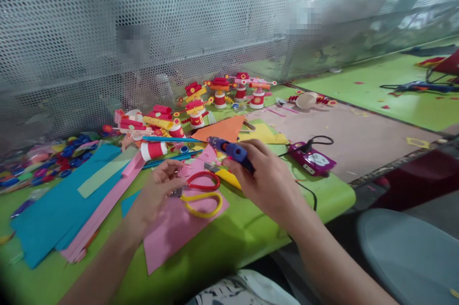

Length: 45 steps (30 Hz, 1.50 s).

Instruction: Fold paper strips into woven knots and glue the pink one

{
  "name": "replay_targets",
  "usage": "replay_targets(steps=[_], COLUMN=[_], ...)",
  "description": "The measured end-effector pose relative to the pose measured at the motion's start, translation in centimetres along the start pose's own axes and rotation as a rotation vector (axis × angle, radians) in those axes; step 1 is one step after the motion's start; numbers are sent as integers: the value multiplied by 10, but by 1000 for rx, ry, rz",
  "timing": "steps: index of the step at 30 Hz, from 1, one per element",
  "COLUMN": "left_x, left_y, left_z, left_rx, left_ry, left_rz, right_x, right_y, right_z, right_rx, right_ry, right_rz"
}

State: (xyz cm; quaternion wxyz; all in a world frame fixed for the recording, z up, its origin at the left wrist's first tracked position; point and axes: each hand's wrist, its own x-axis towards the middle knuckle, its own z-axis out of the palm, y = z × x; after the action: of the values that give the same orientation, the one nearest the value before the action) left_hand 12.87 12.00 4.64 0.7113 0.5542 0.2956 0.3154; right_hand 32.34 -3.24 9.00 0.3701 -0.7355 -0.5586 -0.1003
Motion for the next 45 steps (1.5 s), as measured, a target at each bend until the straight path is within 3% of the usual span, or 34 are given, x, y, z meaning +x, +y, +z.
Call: replay_targets(steps=[4, 8, 13, 16, 20, 24, 29, 35, 38, 41, 43, 45], left_x=[-8, -10, -3, -5, -15, -21, -19, -16, -14, -10, -9, -9], left_y=[-9, -21, -31, -27, -13, -2, -10, -18, -14, -9, -4, 0], left_z=[6, 9, 5, 6, 14, 19, 16, 26, 28, 25, 21, 18], left_rx=[388, 622, 888, 940, 705, 282, -160, -552, -629, -687, -705, -703], left_ry=[-163, -261, -240, -191, -138, -218, -201, -19, 38, 66, 70, 68], left_rz=[197, 354, 427, 431, 397, 175, -53, -61, -85, -110, -118, -140], right_x=[-11, -27, -33, -30, -24, -21, -16, -12, -10, -2, 7, 19], right_y=[14, 32, 32, 20, 0, -19, -41, -65, -67, -61, -47, -25], right_z=[-2, 4, 17, 24, 33, 46, 61, 77, 83, 78, 66, 52], right_rx=[266, 413, 491, 526, 710, 1053, 1445, 1593, 1577, 1416, 1185, 792], right_ry=[25, 8, -128, -166, -168, -162, -134, -180, -195, -320, -412, -403], right_rz=[158, 311, 246, 179, 209, 398, 573, 619, 579, 420, 256, 71])
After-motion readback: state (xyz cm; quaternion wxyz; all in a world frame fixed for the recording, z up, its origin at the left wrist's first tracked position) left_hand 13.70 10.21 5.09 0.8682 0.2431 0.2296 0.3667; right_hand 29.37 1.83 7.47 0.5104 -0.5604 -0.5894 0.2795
